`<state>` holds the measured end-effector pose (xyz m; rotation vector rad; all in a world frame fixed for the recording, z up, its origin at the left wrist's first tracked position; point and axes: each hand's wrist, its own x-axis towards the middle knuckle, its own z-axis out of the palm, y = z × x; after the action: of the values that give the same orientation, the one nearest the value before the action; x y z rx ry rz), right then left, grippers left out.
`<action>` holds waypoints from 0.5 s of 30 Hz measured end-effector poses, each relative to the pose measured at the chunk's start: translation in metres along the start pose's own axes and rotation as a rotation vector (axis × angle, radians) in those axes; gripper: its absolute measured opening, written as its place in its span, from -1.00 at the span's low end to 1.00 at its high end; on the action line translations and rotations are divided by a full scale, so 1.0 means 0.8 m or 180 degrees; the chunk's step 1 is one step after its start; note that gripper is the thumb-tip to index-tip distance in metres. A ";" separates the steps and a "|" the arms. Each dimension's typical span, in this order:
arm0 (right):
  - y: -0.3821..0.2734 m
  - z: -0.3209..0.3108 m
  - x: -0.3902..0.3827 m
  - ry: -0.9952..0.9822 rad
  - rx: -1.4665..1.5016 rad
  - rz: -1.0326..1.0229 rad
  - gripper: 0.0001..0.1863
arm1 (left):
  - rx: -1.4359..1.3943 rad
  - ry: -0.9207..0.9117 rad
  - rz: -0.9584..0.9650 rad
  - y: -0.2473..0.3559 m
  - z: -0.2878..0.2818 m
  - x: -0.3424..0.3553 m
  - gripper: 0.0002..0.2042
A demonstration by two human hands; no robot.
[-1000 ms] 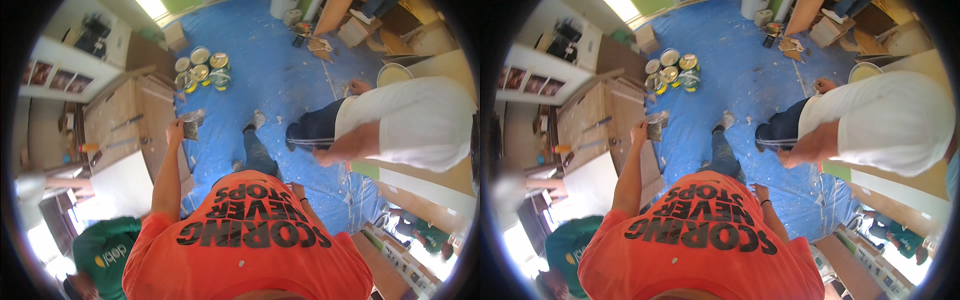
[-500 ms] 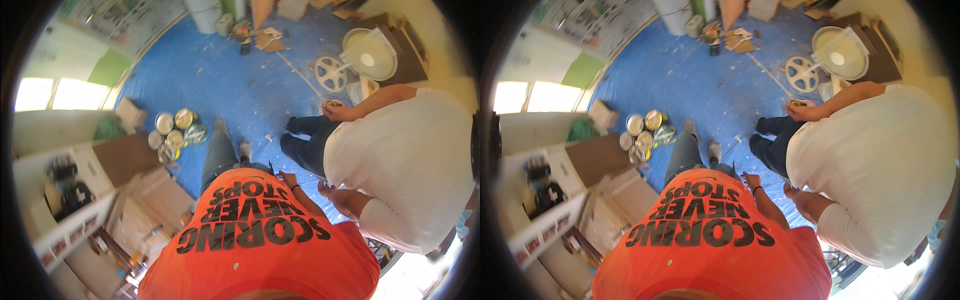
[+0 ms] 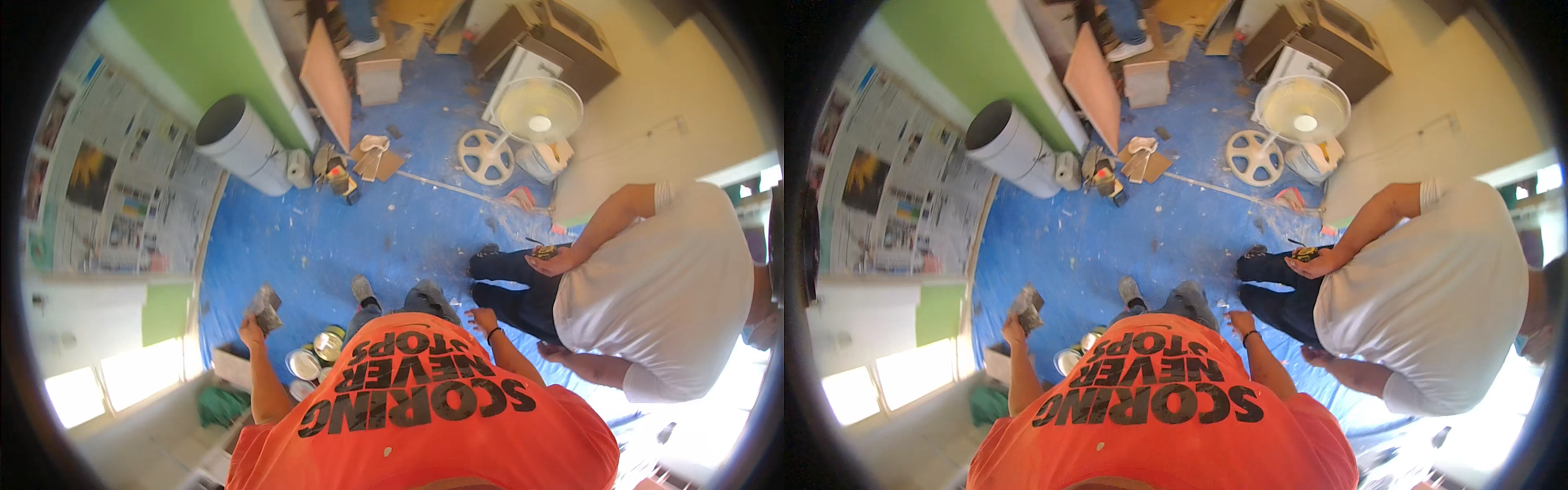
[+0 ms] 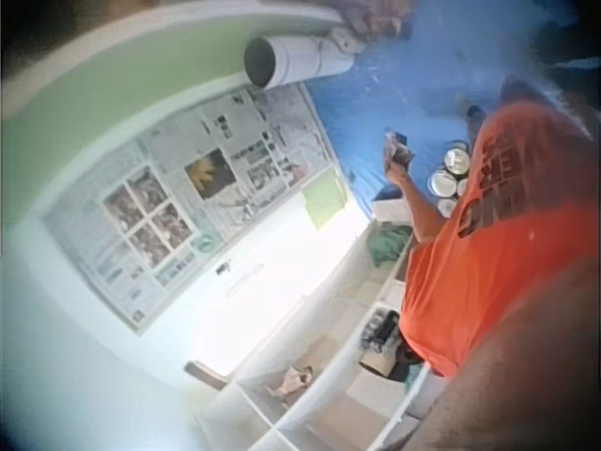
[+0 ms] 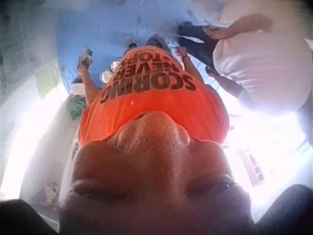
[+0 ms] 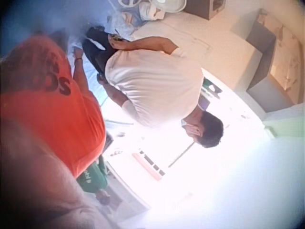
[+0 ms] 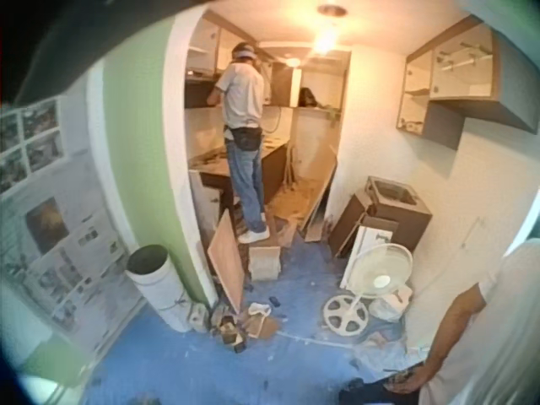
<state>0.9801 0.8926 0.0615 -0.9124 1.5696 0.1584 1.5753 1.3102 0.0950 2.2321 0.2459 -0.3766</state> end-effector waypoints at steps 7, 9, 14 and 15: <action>-0.062 0.072 0.029 0.0572 0.0713 -0.0087 -0.67 | 0.0358 -0.0584 0.0867 0.270 0.102 0.138 -0.61; -0.057 0.080 0.048 0.0346 0.0977 -0.0002 -0.66 | 0.0965 -0.0512 0.1265 0.278 0.144 0.149 -0.59; -0.050 0.070 0.110 0.0321 0.0186 -0.0262 -0.67 | 0.2253 -0.0959 0.1191 0.215 0.213 0.139 -0.47; -0.055 0.062 0.126 0.0382 0.0035 -0.0246 -0.67 | 0.2301 -0.1032 0.1288 0.202 0.226 0.124 -0.48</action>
<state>1.0526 0.8453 -0.0225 -0.9876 1.6412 0.0407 1.6831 1.0732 0.0672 2.7765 -0.5987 -0.6676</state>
